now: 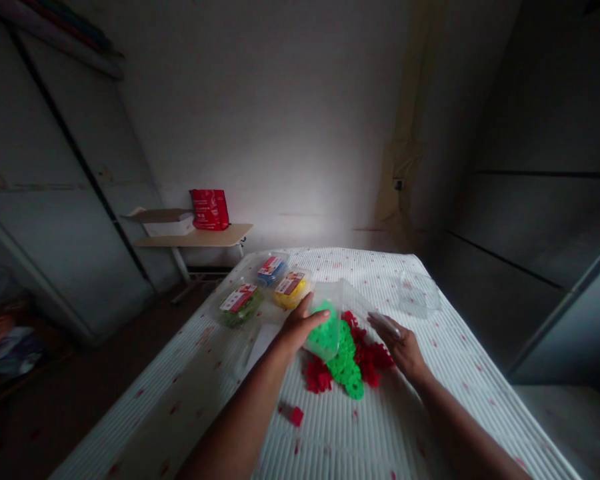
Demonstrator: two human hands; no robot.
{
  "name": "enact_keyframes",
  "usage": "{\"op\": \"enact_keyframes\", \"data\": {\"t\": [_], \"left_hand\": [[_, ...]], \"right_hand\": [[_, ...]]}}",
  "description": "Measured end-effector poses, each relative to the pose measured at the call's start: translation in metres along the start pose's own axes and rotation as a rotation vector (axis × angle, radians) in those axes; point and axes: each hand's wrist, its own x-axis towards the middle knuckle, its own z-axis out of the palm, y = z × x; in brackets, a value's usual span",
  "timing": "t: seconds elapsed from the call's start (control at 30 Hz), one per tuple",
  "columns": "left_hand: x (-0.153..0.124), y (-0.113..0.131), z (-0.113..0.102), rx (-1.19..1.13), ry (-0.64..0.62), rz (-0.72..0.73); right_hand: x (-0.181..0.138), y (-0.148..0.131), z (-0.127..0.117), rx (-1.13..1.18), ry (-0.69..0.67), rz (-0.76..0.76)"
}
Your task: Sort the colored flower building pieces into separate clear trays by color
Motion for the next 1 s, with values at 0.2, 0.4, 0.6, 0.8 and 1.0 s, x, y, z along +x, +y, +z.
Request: {"op": "enact_keyframes", "data": {"t": [0.2, 0.4, 0.6, 0.8, 1.0], "left_hand": [[0.005, 0.014, 0.004, 0.097, 0.017, -0.005], [0.013, 0.01, 0.002, 0.176, 0.04, -0.046], [0.014, 0.008, -0.002, 0.03, 0.1, 0.095], [0.003, 0.011, -0.005, -0.04, 0.083, 0.125], [-0.017, 0.007, -0.026, -0.418, 0.022, -0.004]], "right_hand": [[0.002, 0.004, -0.004, 0.214, 0.078, -0.003], [0.002, 0.018, -0.014, 0.197, 0.136, -0.008], [0.005, 0.02, -0.018, 0.124, 0.214, 0.062], [0.006, 0.031, -0.013, 0.185, 0.223, 0.089], [0.006, 0.044, -0.013, 0.087, 0.249, 0.114]]}}
